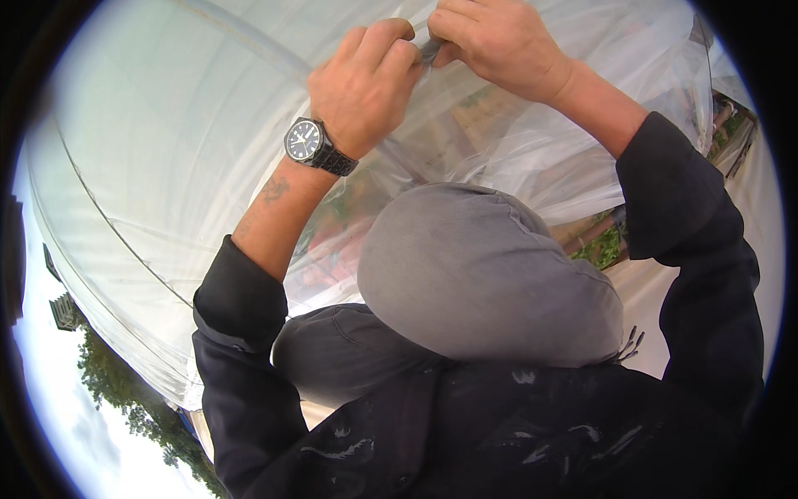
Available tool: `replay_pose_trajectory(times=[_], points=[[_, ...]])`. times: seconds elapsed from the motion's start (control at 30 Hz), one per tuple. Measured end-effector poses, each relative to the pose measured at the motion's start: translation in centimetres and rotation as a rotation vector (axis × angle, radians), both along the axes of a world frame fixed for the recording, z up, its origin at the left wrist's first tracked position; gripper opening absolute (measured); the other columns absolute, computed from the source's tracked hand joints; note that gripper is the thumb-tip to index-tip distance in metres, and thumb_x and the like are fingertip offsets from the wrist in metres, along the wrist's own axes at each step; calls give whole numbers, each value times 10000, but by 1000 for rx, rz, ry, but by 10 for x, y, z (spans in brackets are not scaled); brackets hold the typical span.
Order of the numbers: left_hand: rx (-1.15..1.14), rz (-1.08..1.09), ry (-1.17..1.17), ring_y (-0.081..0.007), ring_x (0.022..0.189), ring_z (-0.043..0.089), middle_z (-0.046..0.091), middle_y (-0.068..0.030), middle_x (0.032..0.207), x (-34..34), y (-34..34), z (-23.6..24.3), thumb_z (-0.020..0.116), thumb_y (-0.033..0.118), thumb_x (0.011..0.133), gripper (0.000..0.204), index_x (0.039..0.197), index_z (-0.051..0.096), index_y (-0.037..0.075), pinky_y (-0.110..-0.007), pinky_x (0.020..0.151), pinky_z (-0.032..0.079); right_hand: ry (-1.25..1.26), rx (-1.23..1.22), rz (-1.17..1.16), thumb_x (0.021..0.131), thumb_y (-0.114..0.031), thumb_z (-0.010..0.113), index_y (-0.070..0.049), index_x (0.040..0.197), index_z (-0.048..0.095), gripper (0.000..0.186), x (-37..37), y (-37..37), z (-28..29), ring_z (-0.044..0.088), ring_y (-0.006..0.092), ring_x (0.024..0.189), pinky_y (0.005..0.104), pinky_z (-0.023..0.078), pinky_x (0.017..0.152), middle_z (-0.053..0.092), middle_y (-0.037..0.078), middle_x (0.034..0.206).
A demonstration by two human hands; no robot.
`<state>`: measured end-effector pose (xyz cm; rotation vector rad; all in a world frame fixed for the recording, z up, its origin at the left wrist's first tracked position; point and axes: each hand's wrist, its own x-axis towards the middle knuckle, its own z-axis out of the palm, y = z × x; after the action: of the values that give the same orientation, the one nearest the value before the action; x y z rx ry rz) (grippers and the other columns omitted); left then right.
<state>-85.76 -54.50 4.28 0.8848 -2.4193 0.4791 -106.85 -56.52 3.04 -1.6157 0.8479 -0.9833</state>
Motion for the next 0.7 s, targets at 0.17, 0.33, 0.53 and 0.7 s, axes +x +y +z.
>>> replay_pose_trajectory(times=[0.17, 0.33, 0.53, 0.7], points=[[53, 48, 58, -229, 853, 628, 650, 3, 1047, 5, 2, 2, 774, 121, 791, 223, 935, 604, 122, -358, 626, 528, 126, -132, -32, 1078, -182, 549, 16, 1146, 696, 256, 8, 2, 16, 723, 208, 857, 363, 604, 784, 745, 132, 949], [104, 95, 45, -258, 881, 628, 640, -29, 1055, 11, 3, 2, 744, 118, 807, 211, 968, 607, 114, -383, 696, 539, 359, -378, -115, 1021, -173, 613, 10, 1155, 693, 240, 16, -5, 7, 727, 260, 867, 397, 596, 795, 748, 154, 1005], [1020, 201, 607, -375, 1329, 570, 577, -243, 1456, 8, 11, -33, 509, 264, 1088, 458, 1487, 534, 40, -434, 1114, 445, 396, -342, -233, 959, -172, 680, -34, 1149, 709, 236, 15, -10, -26, 716, 340, 931, 423, 580, 828, 744, 166, 1048], [574, 223, 401, -380, 1207, 637, 683, -238, 1261, 8, -3, -44, 566, 211, 1045, 305, 1248, 690, 21, -452, 1032, 507, 524, -342, -194, 964, -191, 693, -67, 1209, 716, 275, 1, 6, -13, 720, 314, 1015, 416, 576, 891, 744, 172, 1136]])
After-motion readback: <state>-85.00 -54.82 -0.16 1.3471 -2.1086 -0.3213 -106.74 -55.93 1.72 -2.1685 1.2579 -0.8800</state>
